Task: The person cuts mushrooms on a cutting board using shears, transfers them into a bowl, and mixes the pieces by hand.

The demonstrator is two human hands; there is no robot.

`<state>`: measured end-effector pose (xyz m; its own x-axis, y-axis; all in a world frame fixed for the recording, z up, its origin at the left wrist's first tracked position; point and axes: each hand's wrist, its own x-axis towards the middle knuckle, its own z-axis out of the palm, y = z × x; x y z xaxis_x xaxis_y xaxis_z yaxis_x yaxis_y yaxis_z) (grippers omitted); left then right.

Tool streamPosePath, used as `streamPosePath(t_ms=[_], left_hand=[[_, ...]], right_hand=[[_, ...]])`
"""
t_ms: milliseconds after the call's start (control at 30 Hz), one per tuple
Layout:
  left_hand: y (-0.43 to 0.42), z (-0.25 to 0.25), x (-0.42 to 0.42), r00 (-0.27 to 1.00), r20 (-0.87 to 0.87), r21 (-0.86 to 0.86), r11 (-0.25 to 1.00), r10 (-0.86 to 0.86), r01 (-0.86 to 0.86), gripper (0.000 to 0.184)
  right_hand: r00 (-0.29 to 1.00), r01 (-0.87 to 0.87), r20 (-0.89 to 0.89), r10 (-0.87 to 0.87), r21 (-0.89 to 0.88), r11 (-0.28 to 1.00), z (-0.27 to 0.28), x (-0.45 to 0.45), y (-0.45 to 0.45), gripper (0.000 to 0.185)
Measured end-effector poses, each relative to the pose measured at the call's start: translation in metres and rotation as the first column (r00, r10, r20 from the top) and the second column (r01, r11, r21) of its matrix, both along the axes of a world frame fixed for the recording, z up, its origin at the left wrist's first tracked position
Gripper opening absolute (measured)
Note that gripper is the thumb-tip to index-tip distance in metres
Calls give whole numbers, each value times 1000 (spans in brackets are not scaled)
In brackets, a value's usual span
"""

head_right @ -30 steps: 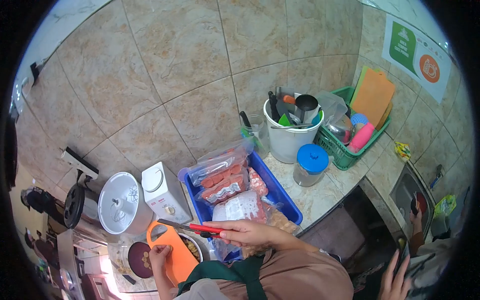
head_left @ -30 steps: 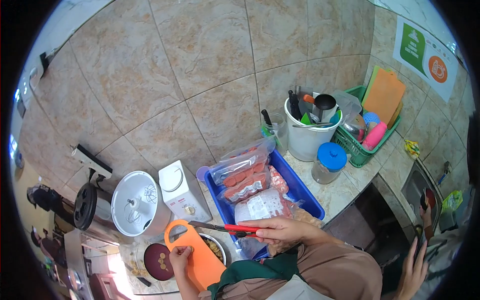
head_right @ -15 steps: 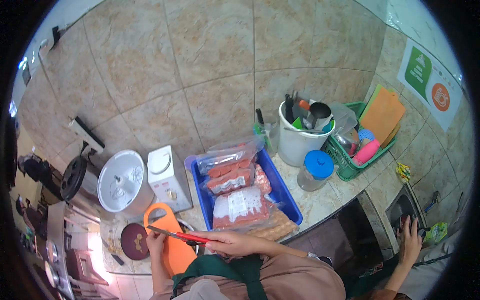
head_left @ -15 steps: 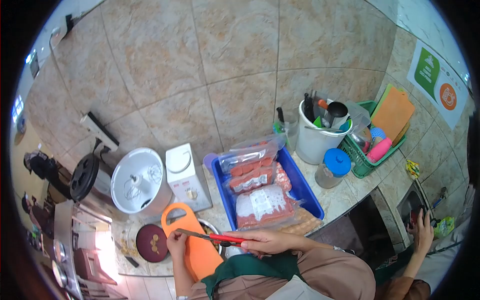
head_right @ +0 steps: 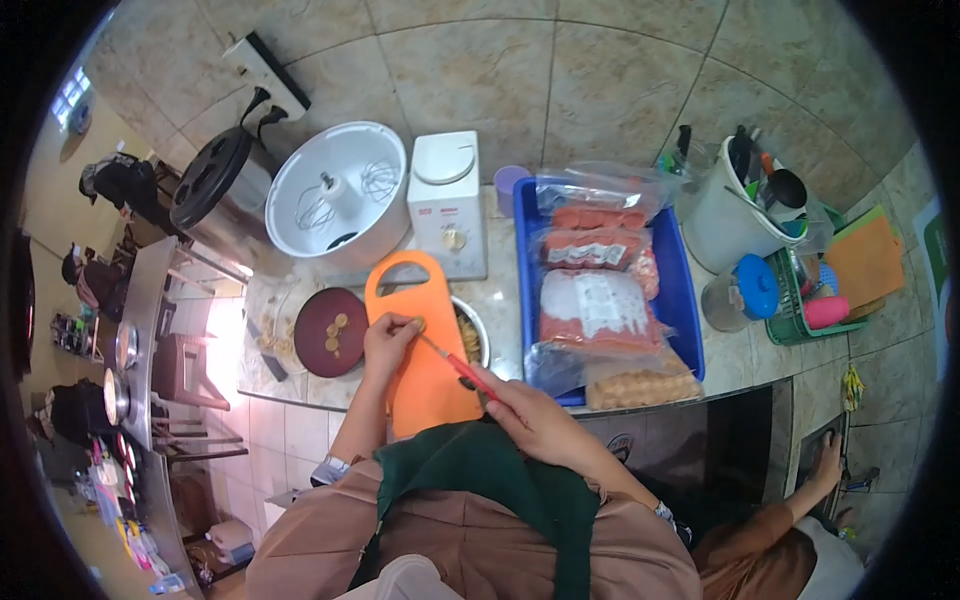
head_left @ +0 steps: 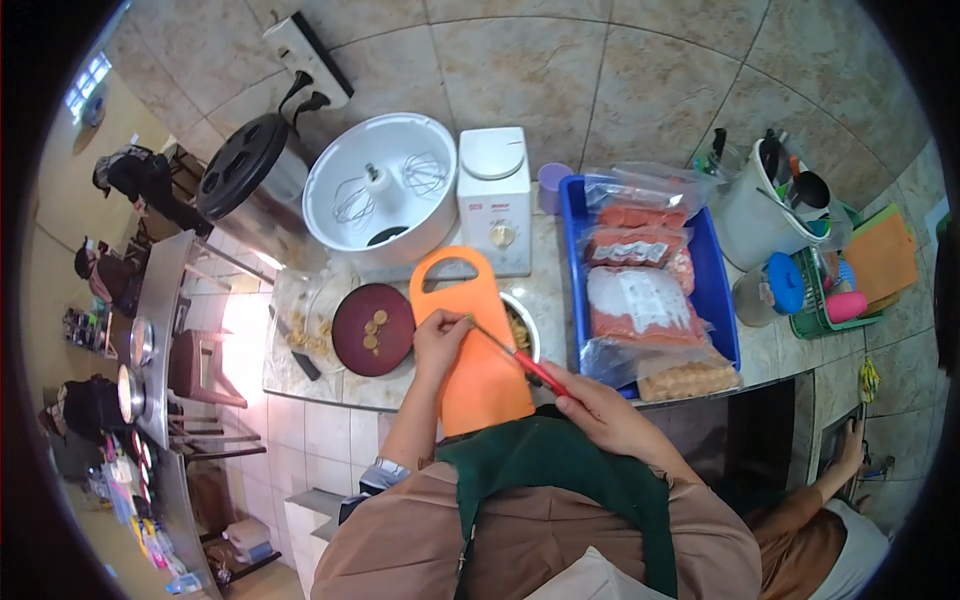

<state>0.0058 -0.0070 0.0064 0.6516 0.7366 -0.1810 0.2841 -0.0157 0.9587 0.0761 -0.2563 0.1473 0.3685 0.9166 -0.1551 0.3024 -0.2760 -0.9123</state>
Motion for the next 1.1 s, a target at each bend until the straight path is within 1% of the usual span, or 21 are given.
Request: streamPosePath(t_ms=[33,67,133,233,267,300,367,433,567,633,800,867,1000,1100], left_hand=[[-1,1,-1,1000,-11,-4,1000,6,-6,15],[-2,3,-2,1000,-10,-17,1000,-6,6,15],[-2,9,0,1000,-2,-25,1000,-19,19,15],[-3,9,0,999,20,-24,999,-34,34,16],[-1,7,1,999,23,-26,999,-35,36,16],[-1,6,0,998,27,-17,998,-53,54,16],[1,6,-1,997,37,-2,997,-71,71,16],[-1,16,-1,996,-23,63,994,-83,84,17],[2,21,0,993,-31,77,991,-111,113,17],[4,22,0,990,-27,113,984,-135,137,18],[9,15,2,987,0,98,982,-161,160,18],[10,12,2,986,15,82,983,-164,162,19],[13,6,1,983,5,131,975,-184,181,19],[13,6,2,983,9,143,973,-184,181,19]], right_hand=[[999,36,25,-36,-10,999,-13,-4,3,44],[999,31,16,-31,-13,999,-22,-10,7,44],[986,132,96,-133,16,991,-37,-18,15,46],[966,194,169,-195,24,981,-67,-30,26,45],[953,230,199,-229,18,973,-71,-33,30,45],[953,230,198,-228,14,973,-70,-38,33,45],[946,282,186,-267,-64,957,-70,-43,42,45],[939,289,213,-270,-62,955,-66,-48,48,44],[915,307,289,-281,-46,951,-71,-59,50,45],[908,316,305,-286,-54,947,-75,-65,52,45],[882,338,371,-292,-64,939,-77,-72,59,47],[862,341,435,-260,-119,932,-78,-72,63,48],[849,334,465,-250,-106,936,-83,-69,76,49],[866,348,424,-264,-132,928,-83,-66,84,49]])
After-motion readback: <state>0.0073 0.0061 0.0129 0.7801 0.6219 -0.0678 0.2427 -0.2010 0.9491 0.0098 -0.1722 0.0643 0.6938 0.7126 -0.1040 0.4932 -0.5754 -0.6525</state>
